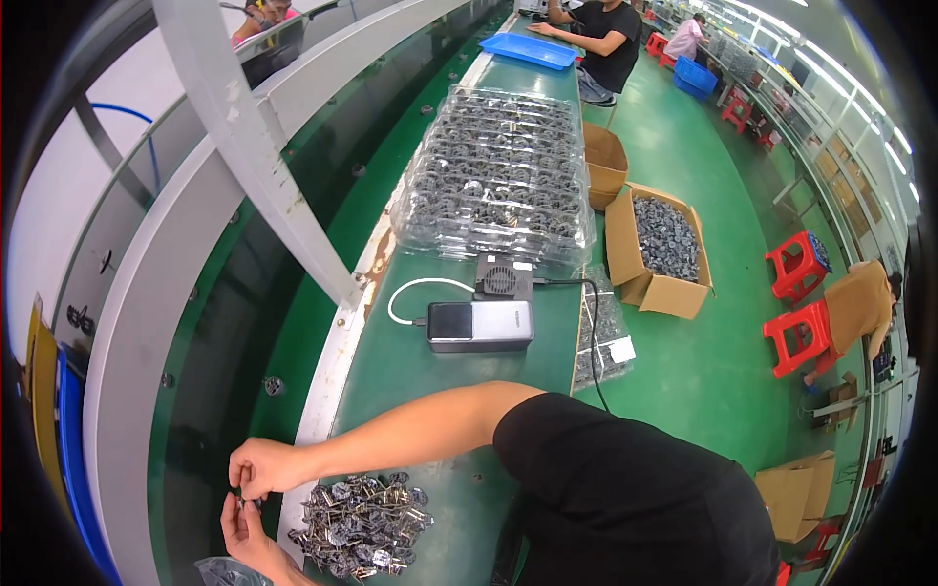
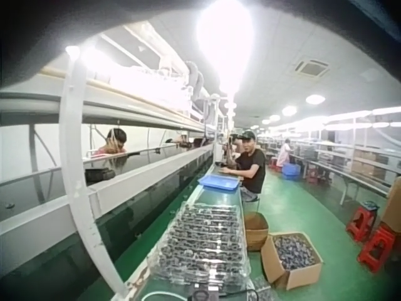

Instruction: The person assembles small plastic bases and metal connectors by hand at a workstation.

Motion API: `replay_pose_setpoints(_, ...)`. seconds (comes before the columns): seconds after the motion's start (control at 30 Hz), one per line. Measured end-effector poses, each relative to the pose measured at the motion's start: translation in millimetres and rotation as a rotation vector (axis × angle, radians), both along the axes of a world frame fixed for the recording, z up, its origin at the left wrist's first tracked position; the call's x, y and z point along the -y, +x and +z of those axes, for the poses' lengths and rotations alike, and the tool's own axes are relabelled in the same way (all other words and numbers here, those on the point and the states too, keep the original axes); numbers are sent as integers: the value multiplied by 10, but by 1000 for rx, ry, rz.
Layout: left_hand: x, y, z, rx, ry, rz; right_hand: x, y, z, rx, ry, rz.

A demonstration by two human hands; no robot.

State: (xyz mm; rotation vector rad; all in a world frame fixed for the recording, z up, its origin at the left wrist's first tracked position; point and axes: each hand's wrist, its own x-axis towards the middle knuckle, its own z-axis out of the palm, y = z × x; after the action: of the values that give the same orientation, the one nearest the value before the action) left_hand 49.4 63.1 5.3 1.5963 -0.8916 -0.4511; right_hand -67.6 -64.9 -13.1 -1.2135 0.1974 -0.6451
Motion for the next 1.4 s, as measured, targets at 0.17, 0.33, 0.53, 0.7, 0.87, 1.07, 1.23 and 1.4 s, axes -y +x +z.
replay_pose_setpoints(0.17, -86, -65, 168, 11, 35, 59, -164, 143, 35, -8, -416, -329)
replay_pose_setpoints(0.33, 200, -288, 14, -324, -113, 8, 26, -184, 56, 19, -605, -394)
replay_pose_setpoints(0.53, -19, -112, 86, -383, -149, -17, 39, -40, 149, -68, 93, 174)
replay_pose_setpoints(0.7, -10, -183, 103, -264, -118, -94, 110, -65, 158, -136, 180, 213)
replay_pose_setpoints(0.87, 30, -225, 67, 40, -59, 7, 109, -77, 150, -169, 81, 150)
replay_pose_setpoints(1.07, 67, -265, 128, 241, -73, 27, 63, -39, 139, -86, 25, 4)
replay_pose_setpoints(1.23, 39, -259, 135, 211, -57, 0, 173, -104, 218, -158, 213, 77)
replay_pose_setpoints(1.4, 30, -234, 106, 106, -112, 8, 219, -93, 204, -121, 92, 112)
